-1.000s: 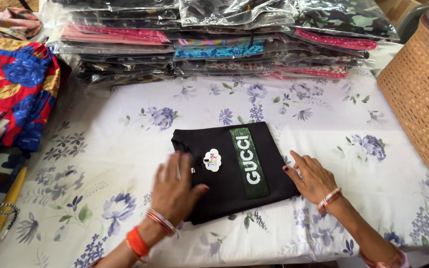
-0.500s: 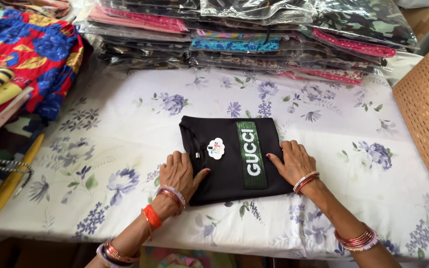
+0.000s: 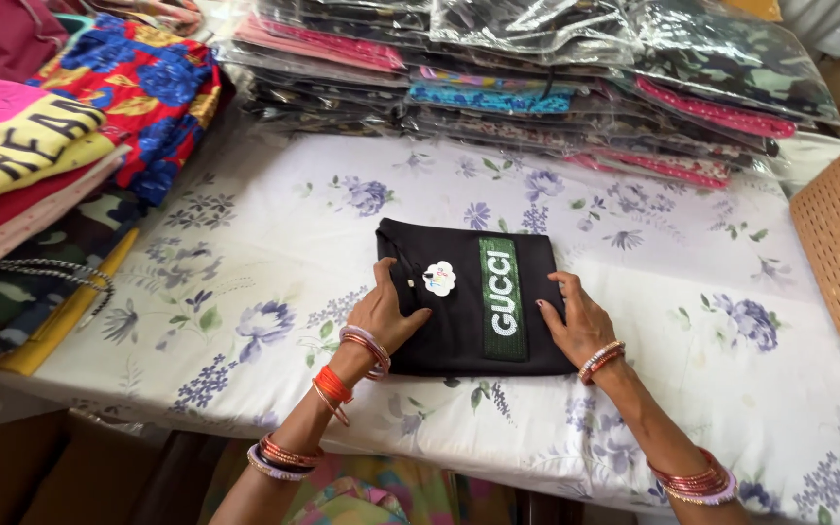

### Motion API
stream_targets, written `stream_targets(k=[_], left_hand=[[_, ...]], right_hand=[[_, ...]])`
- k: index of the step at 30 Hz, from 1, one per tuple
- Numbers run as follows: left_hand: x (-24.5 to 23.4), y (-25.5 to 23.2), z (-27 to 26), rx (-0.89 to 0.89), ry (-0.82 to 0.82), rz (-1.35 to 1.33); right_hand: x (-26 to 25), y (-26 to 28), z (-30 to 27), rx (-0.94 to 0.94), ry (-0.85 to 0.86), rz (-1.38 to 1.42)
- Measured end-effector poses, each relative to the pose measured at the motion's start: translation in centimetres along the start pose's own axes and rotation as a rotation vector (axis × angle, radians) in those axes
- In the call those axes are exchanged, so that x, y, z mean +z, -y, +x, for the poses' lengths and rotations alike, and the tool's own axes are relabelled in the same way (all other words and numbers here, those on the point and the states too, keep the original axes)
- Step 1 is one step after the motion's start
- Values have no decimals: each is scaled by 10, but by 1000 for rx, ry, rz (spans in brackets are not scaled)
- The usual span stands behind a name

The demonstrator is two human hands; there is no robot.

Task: Folding a pink t-shirt, a black t-shirt, and yellow trousers.

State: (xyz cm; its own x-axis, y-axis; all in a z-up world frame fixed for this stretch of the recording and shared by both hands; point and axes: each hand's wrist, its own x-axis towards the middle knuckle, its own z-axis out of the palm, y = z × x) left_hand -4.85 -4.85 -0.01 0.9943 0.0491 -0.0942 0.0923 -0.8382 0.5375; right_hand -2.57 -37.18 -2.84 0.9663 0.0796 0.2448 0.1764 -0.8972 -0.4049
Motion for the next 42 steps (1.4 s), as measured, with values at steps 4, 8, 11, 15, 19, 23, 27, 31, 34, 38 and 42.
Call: stream_targets(k=[4,8,11,15,19,23,27,31,34,38,42], left_hand=[[34,53,34,303,-159,-394],[21,58,35,132,86,-763],[11,54,35,258,158,-956],[-6,38,28,-54,373,-1156],[37,60,52,237,220,-734],[52,60,61,267,94,-513],[52,59,68,276,140,-652],[50,64,77,297,190,-764],[33,74,88,327,197,-824],[-22,95,105,321,211,-873],[-101,140,132,364,201,-873]], right_hand=[[5,-12,0,5,-9,183],[14,-25,6,-63,20,379],[15,-27,7,-74,63,584],[15,-23,10,37,114,780],[22,-33,10,7,66,713],[43,-58,31,-58,85,733],[47,-62,49,134,144,880],[61,-75,69,234,221,938],[65,-65,91,173,270,987],[33,21,95,145,275,1017],[9,140,104,135,261,1073]])
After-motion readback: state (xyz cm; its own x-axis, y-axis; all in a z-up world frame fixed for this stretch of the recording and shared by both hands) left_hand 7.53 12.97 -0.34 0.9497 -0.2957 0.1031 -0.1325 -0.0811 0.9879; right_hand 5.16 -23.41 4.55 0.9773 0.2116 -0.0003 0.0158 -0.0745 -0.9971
